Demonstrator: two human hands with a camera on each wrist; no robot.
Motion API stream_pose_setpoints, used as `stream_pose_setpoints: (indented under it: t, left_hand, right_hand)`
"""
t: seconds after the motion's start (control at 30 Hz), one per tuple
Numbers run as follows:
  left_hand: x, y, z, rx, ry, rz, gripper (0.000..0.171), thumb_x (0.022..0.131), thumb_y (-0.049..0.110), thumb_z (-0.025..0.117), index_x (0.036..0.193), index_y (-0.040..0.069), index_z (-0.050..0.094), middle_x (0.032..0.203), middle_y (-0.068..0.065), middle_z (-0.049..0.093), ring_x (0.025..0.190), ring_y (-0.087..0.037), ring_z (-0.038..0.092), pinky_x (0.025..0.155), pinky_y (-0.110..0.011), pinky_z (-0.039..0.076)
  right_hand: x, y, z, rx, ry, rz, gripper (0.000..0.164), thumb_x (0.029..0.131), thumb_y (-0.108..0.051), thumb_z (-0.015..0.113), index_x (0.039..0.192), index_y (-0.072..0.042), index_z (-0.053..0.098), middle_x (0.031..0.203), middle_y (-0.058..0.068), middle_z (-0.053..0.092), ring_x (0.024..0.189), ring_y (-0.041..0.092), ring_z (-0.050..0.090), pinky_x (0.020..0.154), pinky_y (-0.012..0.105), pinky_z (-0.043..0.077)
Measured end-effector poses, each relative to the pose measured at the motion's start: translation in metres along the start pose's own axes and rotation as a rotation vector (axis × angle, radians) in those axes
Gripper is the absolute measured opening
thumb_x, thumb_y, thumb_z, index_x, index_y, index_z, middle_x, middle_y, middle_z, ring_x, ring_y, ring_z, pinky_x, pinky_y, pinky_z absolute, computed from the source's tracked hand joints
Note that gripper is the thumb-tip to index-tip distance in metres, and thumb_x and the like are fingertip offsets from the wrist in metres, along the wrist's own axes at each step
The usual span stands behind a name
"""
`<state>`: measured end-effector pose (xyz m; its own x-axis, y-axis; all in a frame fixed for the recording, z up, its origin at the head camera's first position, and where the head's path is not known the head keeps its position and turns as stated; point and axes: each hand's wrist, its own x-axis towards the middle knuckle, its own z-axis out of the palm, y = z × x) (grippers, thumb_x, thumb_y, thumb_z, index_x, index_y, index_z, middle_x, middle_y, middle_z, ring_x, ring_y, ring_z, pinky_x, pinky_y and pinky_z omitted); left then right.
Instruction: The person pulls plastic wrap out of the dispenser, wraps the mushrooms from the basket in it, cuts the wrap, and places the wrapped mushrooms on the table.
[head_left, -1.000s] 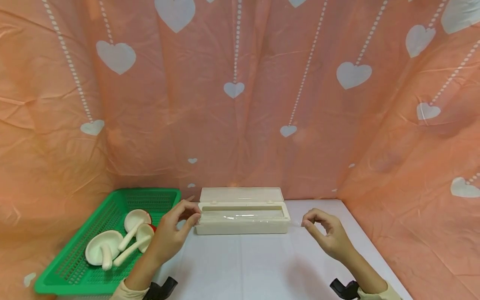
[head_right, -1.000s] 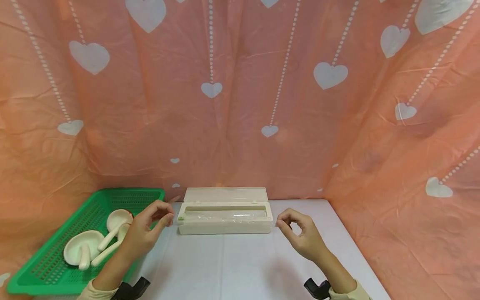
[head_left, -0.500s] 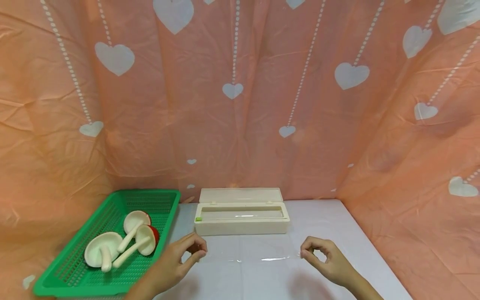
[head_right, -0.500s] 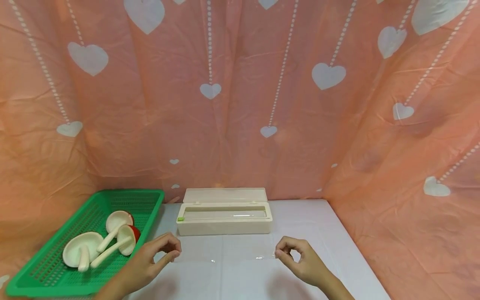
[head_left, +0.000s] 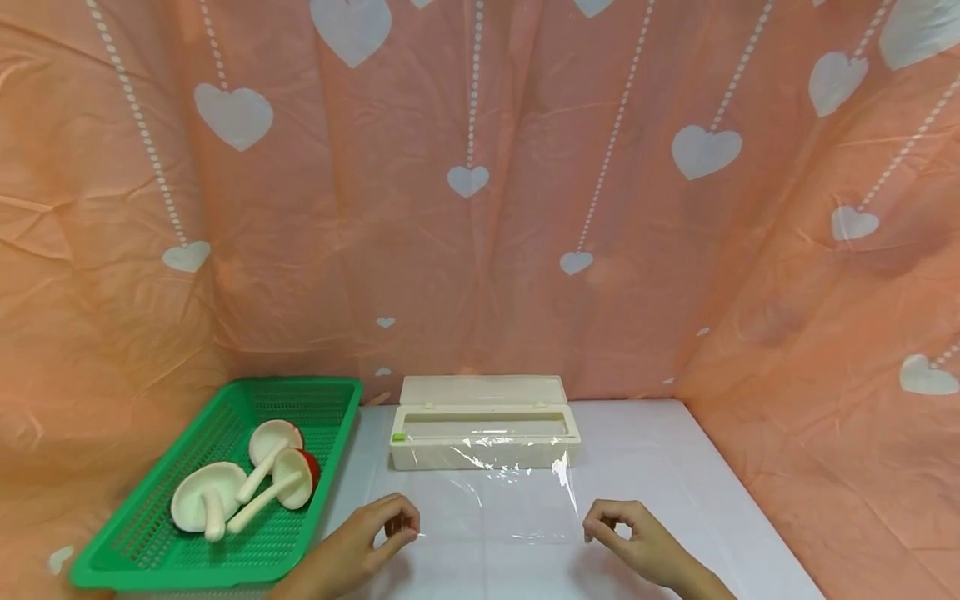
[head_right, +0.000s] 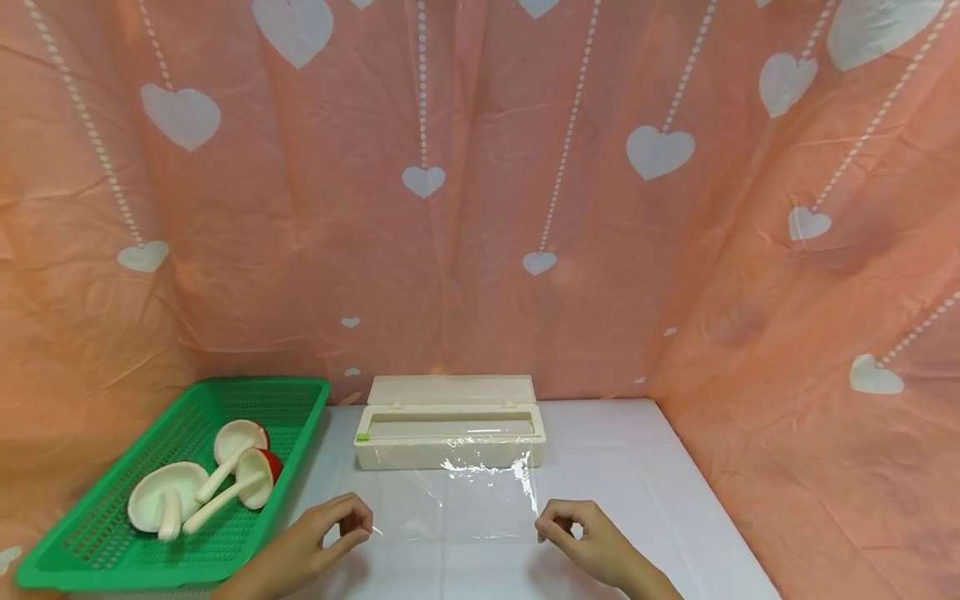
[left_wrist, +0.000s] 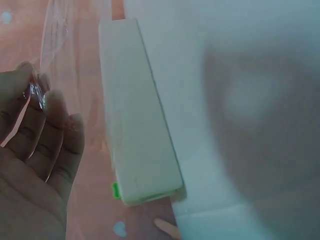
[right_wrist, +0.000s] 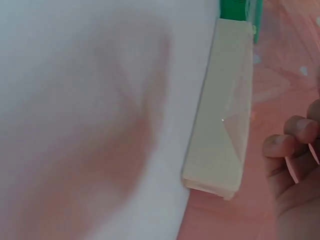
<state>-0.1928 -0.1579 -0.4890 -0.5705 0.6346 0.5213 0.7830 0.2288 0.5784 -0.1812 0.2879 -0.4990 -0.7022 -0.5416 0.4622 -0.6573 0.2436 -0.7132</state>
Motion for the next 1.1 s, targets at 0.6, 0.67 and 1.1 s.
stream_pose_setpoints:
  t: [0.6,0.67,1.1]
  left_hand:
    - [-0.021,-0.019,0.009,-0.033,-0.296,-0.226,0.012,0.101,0.015,0.076,0.096,0.023,0.069,0.096,0.013,0.064,0.095,0.002,0.056,0.082,-0.025,0.052]
    - [-0.021,-0.018,0.011,-0.063,-0.323,-0.276,0.01,0.1,0.018,0.077,0.095,0.023,0.071,0.096,0.018,0.062,0.095,0.003,0.055,0.083,-0.025,0.052]
    - [-0.028,-0.02,0.015,0.005,-0.375,-0.183,0.006,0.099,0.019,0.078,0.097,0.023,0.074,0.096,0.02,0.064,0.093,0.007,0.05,0.075,-0.018,0.048]
  right_hand:
    - [-0.012,0.025,0.019,-0.007,-0.203,0.171,0.021,0.108,-0.014,0.066,0.088,-0.015,0.07,0.07,-0.011,0.052,0.071,-0.011,0.046,0.059,0.013,0.041]
    - [-0.013,0.025,0.019,-0.007,-0.245,0.216,0.022,0.109,-0.018,0.065,0.087,-0.015,0.069,0.072,-0.017,0.049,0.07,-0.01,0.046,0.059,0.013,0.04]
    - [-0.011,0.014,0.021,-0.104,-0.392,0.254,0.024,0.106,-0.031,0.069,0.084,-0.021,0.068,0.08,-0.024,0.059,0.076,-0.009,0.052,0.069,0.018,0.051]
